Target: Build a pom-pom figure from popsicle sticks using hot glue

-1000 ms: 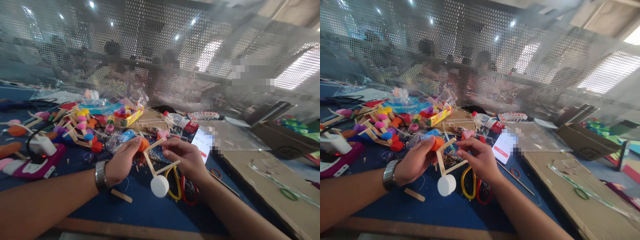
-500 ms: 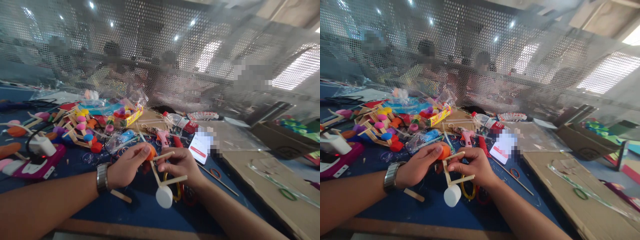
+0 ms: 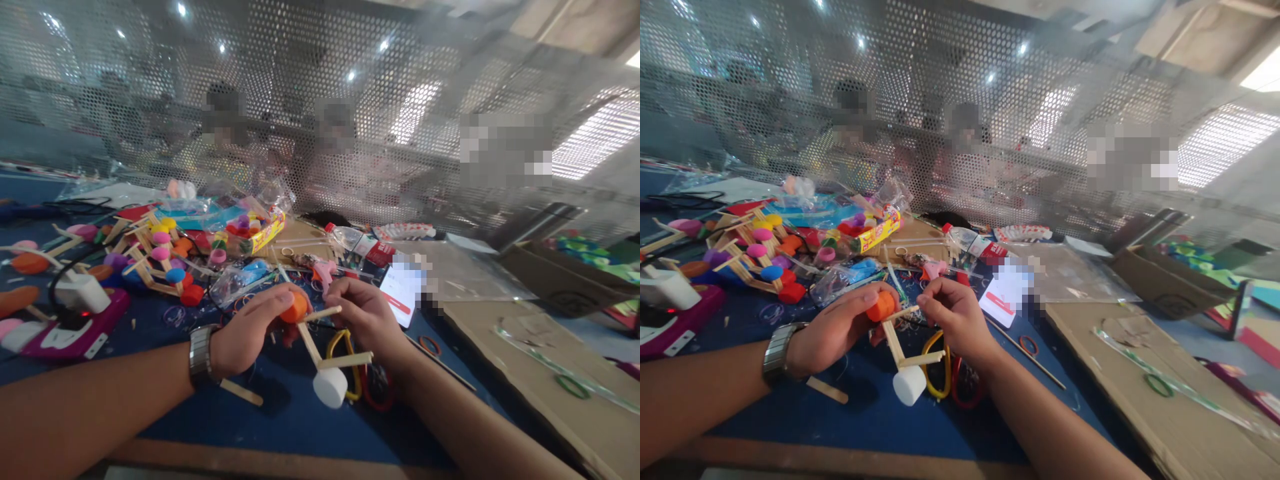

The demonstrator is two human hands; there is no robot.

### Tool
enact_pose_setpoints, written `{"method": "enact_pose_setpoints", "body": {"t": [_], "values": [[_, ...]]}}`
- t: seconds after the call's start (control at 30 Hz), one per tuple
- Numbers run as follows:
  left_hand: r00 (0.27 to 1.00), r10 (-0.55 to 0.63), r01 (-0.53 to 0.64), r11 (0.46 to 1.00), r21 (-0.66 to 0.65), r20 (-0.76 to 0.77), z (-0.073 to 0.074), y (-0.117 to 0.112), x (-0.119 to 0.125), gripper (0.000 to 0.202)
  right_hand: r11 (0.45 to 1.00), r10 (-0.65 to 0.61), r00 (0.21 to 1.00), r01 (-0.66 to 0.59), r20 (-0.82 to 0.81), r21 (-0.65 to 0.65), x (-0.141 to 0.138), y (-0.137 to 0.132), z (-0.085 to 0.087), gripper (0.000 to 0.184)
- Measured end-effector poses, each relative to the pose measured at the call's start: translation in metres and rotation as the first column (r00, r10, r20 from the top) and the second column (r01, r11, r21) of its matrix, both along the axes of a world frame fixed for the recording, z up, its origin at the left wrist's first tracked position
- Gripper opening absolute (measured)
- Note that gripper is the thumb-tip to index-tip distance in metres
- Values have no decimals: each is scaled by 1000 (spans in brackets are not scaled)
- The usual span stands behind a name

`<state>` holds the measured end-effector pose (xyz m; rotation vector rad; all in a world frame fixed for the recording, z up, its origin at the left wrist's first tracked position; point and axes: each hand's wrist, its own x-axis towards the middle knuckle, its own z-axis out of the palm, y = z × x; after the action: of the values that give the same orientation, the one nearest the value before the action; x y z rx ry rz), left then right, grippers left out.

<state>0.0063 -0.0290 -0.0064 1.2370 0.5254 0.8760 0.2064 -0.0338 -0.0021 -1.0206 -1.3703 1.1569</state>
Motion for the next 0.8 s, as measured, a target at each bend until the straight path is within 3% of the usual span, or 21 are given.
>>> {"method": "enact_pose_setpoints", "body": {"t": [0.17,0.37,0.6,0.8], "values": [[997,-64,66,996,-58,39,4,0,-1,27,997,-69,993,67,-99,-31,-2,4,-5,31],[994,-92,96,991,-91,51,5,1,-1,27,985,-160,987,161,-9,64,4,11,-10,9],[991,-88,100,987,-124,102,7,2,0,22,997,-74,995,73,-64,-4,5,10,-10,34],[985,23,16,975,-220,172,12,2,0,18,994,-107,993,105,-58,-26,2,8,-4,41]]}}
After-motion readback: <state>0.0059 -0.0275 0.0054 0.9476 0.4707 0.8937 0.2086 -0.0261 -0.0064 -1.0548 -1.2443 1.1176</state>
